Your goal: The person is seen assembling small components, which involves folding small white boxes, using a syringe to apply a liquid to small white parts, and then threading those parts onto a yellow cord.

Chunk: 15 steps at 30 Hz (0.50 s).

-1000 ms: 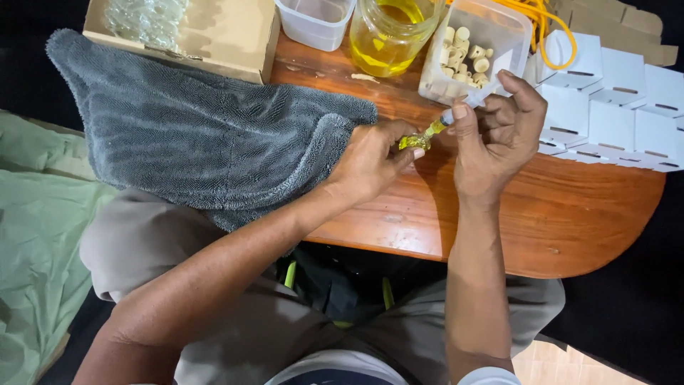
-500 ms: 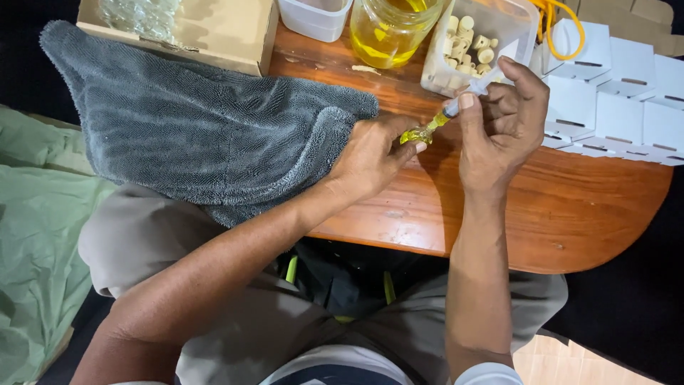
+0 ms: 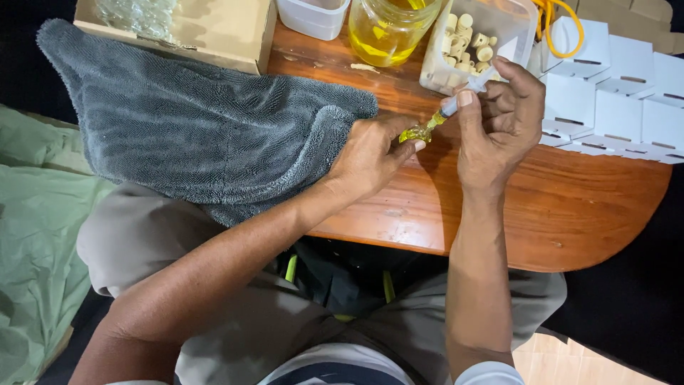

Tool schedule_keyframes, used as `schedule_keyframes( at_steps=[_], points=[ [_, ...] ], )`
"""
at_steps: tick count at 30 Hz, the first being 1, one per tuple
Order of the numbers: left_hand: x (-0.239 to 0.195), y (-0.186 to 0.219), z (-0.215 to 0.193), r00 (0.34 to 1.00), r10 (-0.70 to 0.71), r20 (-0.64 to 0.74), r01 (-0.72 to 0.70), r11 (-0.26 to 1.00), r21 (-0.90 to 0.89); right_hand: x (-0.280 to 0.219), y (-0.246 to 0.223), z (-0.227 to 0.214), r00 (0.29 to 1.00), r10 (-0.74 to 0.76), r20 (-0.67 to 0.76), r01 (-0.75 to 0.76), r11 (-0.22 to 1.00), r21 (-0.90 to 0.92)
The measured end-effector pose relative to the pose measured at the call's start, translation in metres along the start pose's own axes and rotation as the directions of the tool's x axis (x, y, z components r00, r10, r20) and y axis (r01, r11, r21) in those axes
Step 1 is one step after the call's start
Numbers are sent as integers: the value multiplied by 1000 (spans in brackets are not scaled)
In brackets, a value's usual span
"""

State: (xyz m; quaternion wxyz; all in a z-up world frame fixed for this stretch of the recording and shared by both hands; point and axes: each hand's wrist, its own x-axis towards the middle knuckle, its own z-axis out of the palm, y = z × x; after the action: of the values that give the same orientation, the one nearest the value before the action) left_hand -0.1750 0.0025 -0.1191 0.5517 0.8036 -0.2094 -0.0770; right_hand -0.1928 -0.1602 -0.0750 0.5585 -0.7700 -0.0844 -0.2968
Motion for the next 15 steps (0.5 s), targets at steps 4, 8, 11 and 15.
schedule_keyframes(
  at_steps=[4, 8, 11, 15],
  points=[
    [1, -1, 1, 1000, -26, 1, 26, 1000, -4, 0, -7, 3, 1000, 5, -26, -7, 998, -67],
    [-2, 2, -1, 1000, -5, -2, 5, 1000, -17, -2, -8, 3, 1000, -7, -26, 6, 998, -56],
    [-3, 1, 0, 999, 27, -32, -28, 999, -33, -5, -5, 1, 998, -15, -66, 6, 990, -143],
    [-5, 3, 0, 997, 54, -60, -57, 998, -42, -9, -2, 0, 990, -126, -61, 113, 977, -181]
  ],
)
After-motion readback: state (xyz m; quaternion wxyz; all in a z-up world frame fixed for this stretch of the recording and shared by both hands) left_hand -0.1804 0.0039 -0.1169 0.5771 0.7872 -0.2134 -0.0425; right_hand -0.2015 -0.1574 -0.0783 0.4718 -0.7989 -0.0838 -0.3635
